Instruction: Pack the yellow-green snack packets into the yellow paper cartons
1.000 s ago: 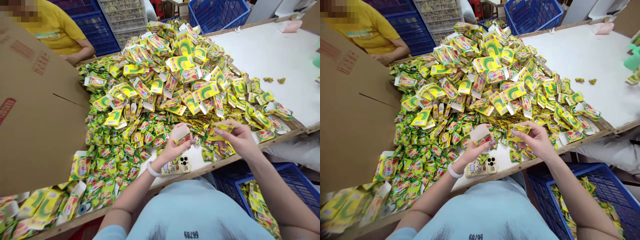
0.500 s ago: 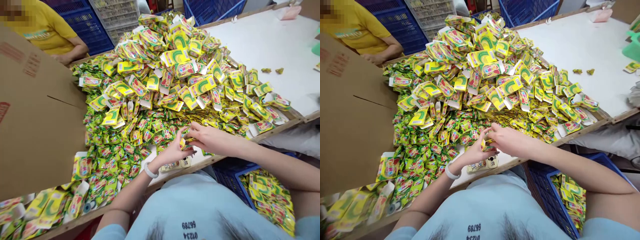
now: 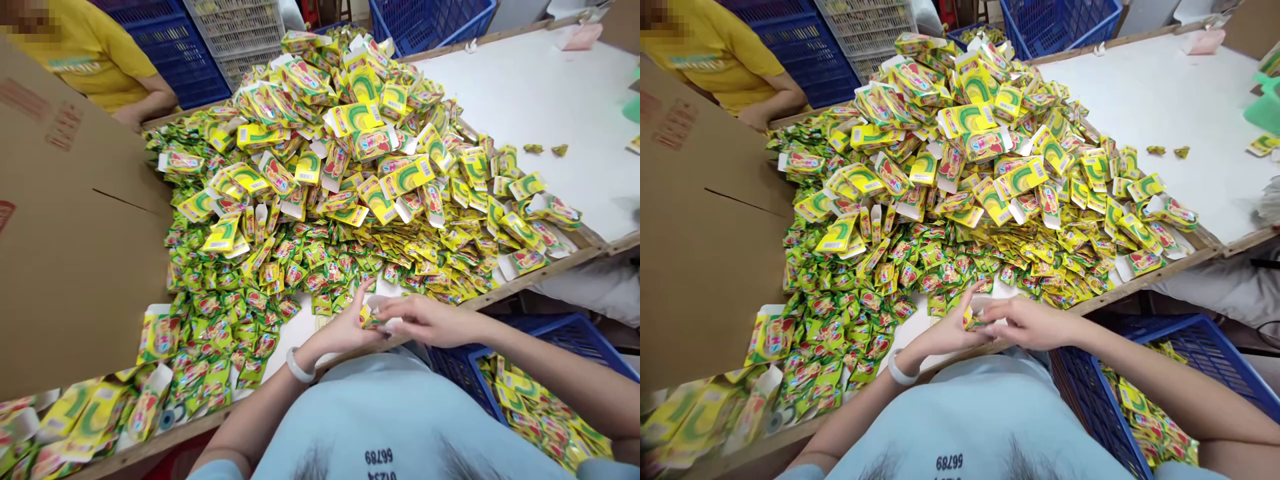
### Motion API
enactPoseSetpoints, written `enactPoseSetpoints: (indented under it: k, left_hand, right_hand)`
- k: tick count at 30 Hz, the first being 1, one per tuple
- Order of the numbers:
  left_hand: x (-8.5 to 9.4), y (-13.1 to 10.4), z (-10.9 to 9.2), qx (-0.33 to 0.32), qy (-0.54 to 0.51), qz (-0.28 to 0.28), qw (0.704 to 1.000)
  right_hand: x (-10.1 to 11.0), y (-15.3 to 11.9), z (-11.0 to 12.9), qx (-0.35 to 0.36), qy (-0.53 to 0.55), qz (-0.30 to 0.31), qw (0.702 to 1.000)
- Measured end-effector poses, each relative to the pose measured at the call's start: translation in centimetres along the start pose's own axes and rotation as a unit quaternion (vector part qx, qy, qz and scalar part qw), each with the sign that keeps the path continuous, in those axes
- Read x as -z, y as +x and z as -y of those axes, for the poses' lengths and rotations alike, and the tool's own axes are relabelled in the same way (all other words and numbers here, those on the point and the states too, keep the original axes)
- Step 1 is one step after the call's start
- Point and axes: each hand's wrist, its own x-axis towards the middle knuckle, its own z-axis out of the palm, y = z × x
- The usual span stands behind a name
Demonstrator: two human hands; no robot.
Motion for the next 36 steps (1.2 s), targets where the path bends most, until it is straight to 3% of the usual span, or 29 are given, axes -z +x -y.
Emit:
enactPoseSetpoints:
  k: [2, 5, 6, 8, 9, 10, 11, 12, 13, 14, 15, 17, 20, 22, 25, 27, 32, 36]
  left_hand:
    - [-0.5, 0.0, 0.0, -0.008, 0.022, -0.013, 1.000]
    - [-0.6, 0.8, -0.4, -0.045, 0.017, -0.012, 0.999]
    - [-0.4, 1.3, -0.6, -0.069, 0.024, -0.012, 0.997]
    - [0.3, 2.8, -0.7, -0.127, 0.089, -0.029, 0.987]
    - [0.6, 3.8, -0.5, -0.154, 0.147, -0.043, 0.976]
    - [0.8, 4.8, -0.2, -0.175, 0.216, -0.059, 0.959]
    - [0.9, 5.9, 0.3, -0.187, 0.287, -0.073, 0.937]
    - [0.8, 7.0, 0.8, -0.191, 0.354, -0.084, 0.912]
    - [0.6, 8.0, 1.5, -0.189, 0.409, -0.095, 0.888]
    - [0.4, 8.8, 2.1, -0.184, 0.450, -0.107, 0.867]
    - [0.1, 9.5, 2.6, -0.179, 0.476, -0.123, 0.852]
    - [-0.2, 10.2, 3.4, -0.183, 0.484, -0.157, 0.841]
    - [0.1, 9.4, 3.6, -0.213, 0.402, -0.204, 0.867]
    - [0.8, 8.3, 3.5, -0.202, 0.301, -0.224, 0.905]
    - [1.9, 6.8, 3.4, -0.122, 0.130, -0.247, 0.952]
    - [2.5, 6.3, 3.3, -0.088, 0.034, -0.261, 0.961]
    - [2.9, 6.0, 2.7, -0.080, -0.095, -0.250, 0.960]
    - [1.9, 5.6, 1.7, -0.078, -0.148, -0.200, 0.965]
  right_hand:
    - [-1.3, -0.4, -0.1, -0.028, 0.026, 0.000, 0.999]
    - [-2.1, -1.5, -0.2, -0.028, -0.006, -0.098, 0.995]
    - [-1.2, -2.1, -0.3, -0.028, -0.023, -0.150, 0.988]
    - [2.7, -3.6, -0.7, -0.075, -0.081, -0.292, 0.950]
    - [5.6, -4.4, -1.1, -0.125, -0.128, -0.367, 0.913]
    - [8.9, -5.1, -1.7, -0.189, -0.202, -0.458, 0.845]
    - [12.4, -5.7, -2.6, -0.263, -0.308, -0.515, 0.755]
    - [15.6, -6.2, -3.5, -0.328, -0.391, -0.512, 0.691]
    - [18.4, -6.5, -4.6, -0.386, -0.432, -0.485, 0.655]
    - [20.4, -6.6, -5.6, -0.426, -0.448, -0.447, 0.647]
    - [21.4, -6.4, -6.5, -0.443, -0.453, -0.409, 0.657]
    - [20.3, -5.4, -7.8, -0.421, -0.439, -0.367, 0.703]
    - [12.9, -3.4, -8.6, -0.254, -0.426, -0.342, 0.798]
    - [7.3, -2.3, -8.8, -0.124, -0.440, -0.257, 0.851]
    - [2.6, -1.7, -9.0, -0.084, -0.482, -0.194, 0.850]
    - [2.3, -1.8, -9.0, -0.091, -0.465, -0.224, 0.852]
    - [3.3, -1.2, -6.7, -0.040, -0.254, -0.302, 0.918]
    - [1.3, 1.5, -5.2, -0.056, -0.250, -0.316, 0.914]
